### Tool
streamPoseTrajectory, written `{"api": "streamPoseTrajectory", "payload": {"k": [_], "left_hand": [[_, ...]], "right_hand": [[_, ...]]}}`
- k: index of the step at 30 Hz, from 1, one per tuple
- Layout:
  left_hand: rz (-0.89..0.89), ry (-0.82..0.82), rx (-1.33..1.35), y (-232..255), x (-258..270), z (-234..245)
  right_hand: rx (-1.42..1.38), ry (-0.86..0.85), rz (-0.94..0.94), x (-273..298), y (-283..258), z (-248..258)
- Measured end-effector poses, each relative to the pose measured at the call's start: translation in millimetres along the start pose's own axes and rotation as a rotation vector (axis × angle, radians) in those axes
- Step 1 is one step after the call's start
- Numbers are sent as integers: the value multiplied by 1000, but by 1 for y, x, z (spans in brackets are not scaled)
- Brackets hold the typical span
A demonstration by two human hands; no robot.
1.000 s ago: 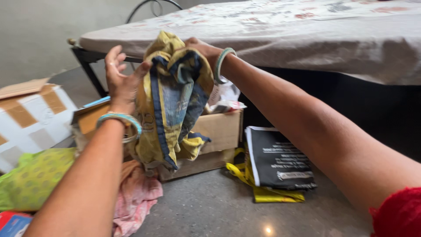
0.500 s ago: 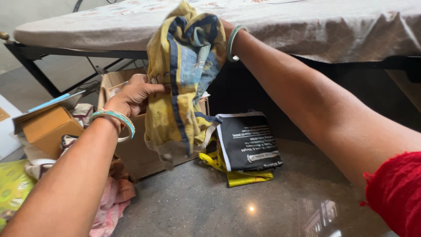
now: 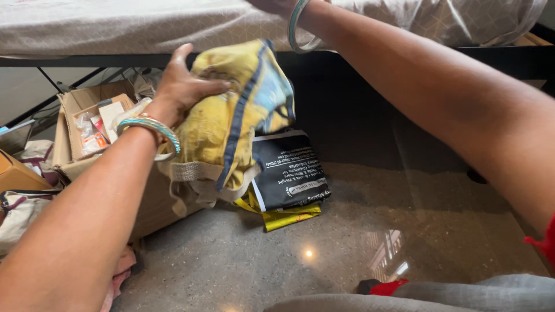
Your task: The person sits on the floor and sorts through a cardboard box filled with various items. They remove a pink cloth, a black tote bag, a yellow plastic bag, a yellow towel, and several small boxes and plastic-wrapped packages, placing them on the floor next to the box.
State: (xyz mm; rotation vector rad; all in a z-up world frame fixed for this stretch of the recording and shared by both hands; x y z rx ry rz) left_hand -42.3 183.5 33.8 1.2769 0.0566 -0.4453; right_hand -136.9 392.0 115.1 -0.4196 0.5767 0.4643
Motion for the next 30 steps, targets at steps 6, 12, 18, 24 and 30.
{"api": "streamPoseTrajectory", "payload": {"k": [6, 12, 18, 24, 30], "left_hand": [[-293, -71, 299, -24, -43, -16], [-490, -331, 676, -67, -81, -19], [-219, -449, 972, -62, -75, -68], [-226, -464, 1054, -58, -99, -90], [-162, -403, 782, -105, -125, -111]], "right_hand": [[-190, -522, -9, 91, -86, -38], [-375, -736, -222, 130, -70, -36], [-128, -772, -429, 138, -12, -56], [-814, -651, -541, 152, 35, -99], [-827, -556, -524, 156, 51, -114]]}}
Point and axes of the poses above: each hand's wrist, its own x-axis away from the middle knuckle, its own z-axis out of the back of the hand, y = z × x, the point moved 7 cm from there along -x, towards the middle knuckle, and after that the axes turned 1 degree about z, right-handed, at the moved point
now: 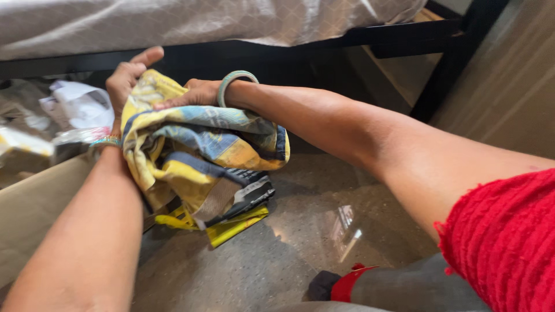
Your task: The person sits on the floor and sorts through a cardboard box filled with various items. They remove a pink cloth, a black tote bag, a yellow plastic bag, a yellow towel, and several small boxes and plastic-wrapped packages, placing them on the floor next to the box.
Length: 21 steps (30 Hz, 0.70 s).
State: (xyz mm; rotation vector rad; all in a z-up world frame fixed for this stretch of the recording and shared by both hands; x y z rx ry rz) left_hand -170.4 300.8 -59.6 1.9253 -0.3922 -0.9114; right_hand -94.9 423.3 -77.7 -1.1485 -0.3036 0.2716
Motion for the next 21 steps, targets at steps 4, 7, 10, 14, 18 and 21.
{"api": "streamPoseTrajectory", "payload": {"k": [4, 7, 10, 14, 18, 21], "left_hand": [[222, 206, -188, -30, 14, -12], [650, 145, -427, -48, 37, -35], [731, 91, -590, -67, 48, -42], [777, 83, -817, -112, 38, -5], [596, 94, -1186, -126, 14, 20], [431, 76, -1441, -135, 7, -13]], "right_hand": [[321, 174, -157, 17, 18, 30], [367, 355, -289, 25, 46, 59], [255, 490, -429, 18, 87, 76], [186, 334, -511, -18, 142, 67], [222, 275, -550, -49, 193, 45], [338, 227, -604, -52, 235, 26]]}}
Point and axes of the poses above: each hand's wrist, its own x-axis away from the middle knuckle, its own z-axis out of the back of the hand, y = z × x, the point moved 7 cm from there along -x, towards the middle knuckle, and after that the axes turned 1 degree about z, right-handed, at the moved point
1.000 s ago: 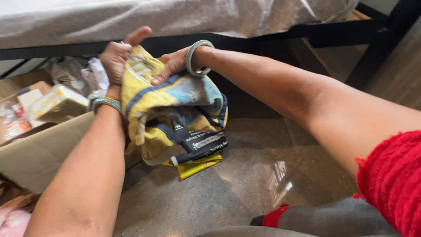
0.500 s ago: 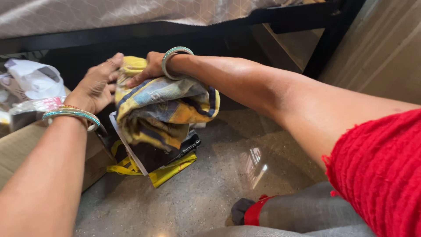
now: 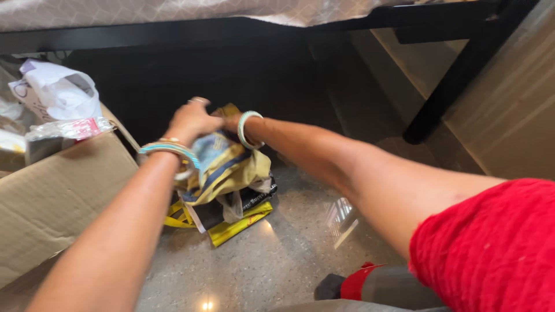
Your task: The person sits on the floor and sorts through a cardboard box filled with various items. They remove a pink cloth, a black tote bag, a yellow plastic bag, a yellow towel, and several small boxes and plastic-wrapped packages, placing them on the floor next to the box.
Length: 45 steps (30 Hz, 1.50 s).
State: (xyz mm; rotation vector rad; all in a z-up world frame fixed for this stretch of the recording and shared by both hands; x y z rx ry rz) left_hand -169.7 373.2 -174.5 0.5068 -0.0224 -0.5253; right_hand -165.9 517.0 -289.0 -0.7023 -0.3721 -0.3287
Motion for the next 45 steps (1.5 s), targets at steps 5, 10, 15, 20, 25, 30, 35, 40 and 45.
{"api": "streamPoseTrajectory", "payload": {"k": [5, 10, 15, 20, 25, 30, 35, 40, 45], "left_hand": [[184, -367, -165, -6, 53, -60], [164, -358, -291, -46, 89, -87], [186, -443, -440, -59, 94, -92], [164, -431, -482, -73, 103, -97], [189, -430, -414, -82, 98, -115], [187, -428, -437, -80, 91, -115], [204, -459, -438, -70, 97, -104], [165, -388, -346, -66, 101, -92], [31, -316, -315, -68, 110, -68]], "right_hand": [[380, 148, 9, 2, 17, -13], [632, 517, 469, 42, -49, 0], [762, 334, 627, 81, -70, -54], [412, 489, 600, 55, -44, -85], [395, 250, 571, 16, -20, -101], [486, 117, 517, -1, -19, -105], [504, 40, 443, -17, -17, -111], [449, 95, 574, -30, -25, -104], [333, 281, 513, 4, -65, -67]]}}
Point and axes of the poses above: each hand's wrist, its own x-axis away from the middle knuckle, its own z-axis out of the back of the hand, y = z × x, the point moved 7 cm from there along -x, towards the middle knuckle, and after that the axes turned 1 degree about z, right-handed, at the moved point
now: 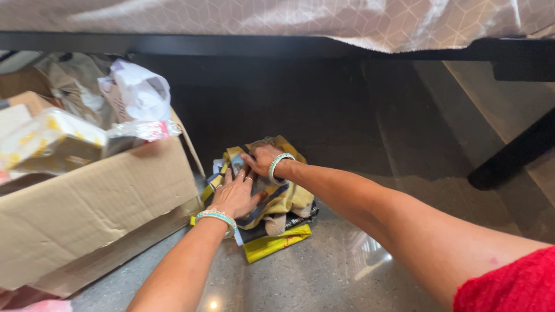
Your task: The person sits on the floor and sorts through a cardboard box filled with various items. They remove a pink cloth, a black tote bag, a yellow plastic bag, a yellow towel, and several small boxes and plastic-wrapped packages, placing them on the floor next to the box.
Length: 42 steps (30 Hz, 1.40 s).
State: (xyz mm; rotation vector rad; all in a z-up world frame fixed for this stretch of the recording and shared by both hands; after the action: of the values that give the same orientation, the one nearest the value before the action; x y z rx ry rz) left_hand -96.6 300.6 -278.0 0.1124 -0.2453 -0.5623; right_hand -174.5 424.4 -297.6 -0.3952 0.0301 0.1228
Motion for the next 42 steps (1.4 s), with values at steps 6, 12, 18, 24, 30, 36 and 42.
{"api": "streamPoseTrajectory", "payload": {"k": [6, 12, 18, 24, 30, 36, 42], "left_hand": [[-248, 452, -16, -21, 39, 59], [-482, 892, -200, -30, 102, 116], [-412, 1170, -298, -66, 165, 170], [44, 1283, -387, -144, 209, 195], [215, 1140, -157, -191, 207, 198], [498, 1094, 105, -230, 205, 222], [631, 1304, 392, -268, 208, 233]], "right_hand": [[-118, 677, 321, 24, -121, 103], [-206, 891, 756, 34, -240, 170], [-312, 614, 783, -9, -321, 171], [-199, 313, 854, -57, -369, 134], [-76, 129, 713, -84, -380, 108], [30, 118, 841, -85, -383, 122], [-40, 259, 763, -111, -373, 150]]}}
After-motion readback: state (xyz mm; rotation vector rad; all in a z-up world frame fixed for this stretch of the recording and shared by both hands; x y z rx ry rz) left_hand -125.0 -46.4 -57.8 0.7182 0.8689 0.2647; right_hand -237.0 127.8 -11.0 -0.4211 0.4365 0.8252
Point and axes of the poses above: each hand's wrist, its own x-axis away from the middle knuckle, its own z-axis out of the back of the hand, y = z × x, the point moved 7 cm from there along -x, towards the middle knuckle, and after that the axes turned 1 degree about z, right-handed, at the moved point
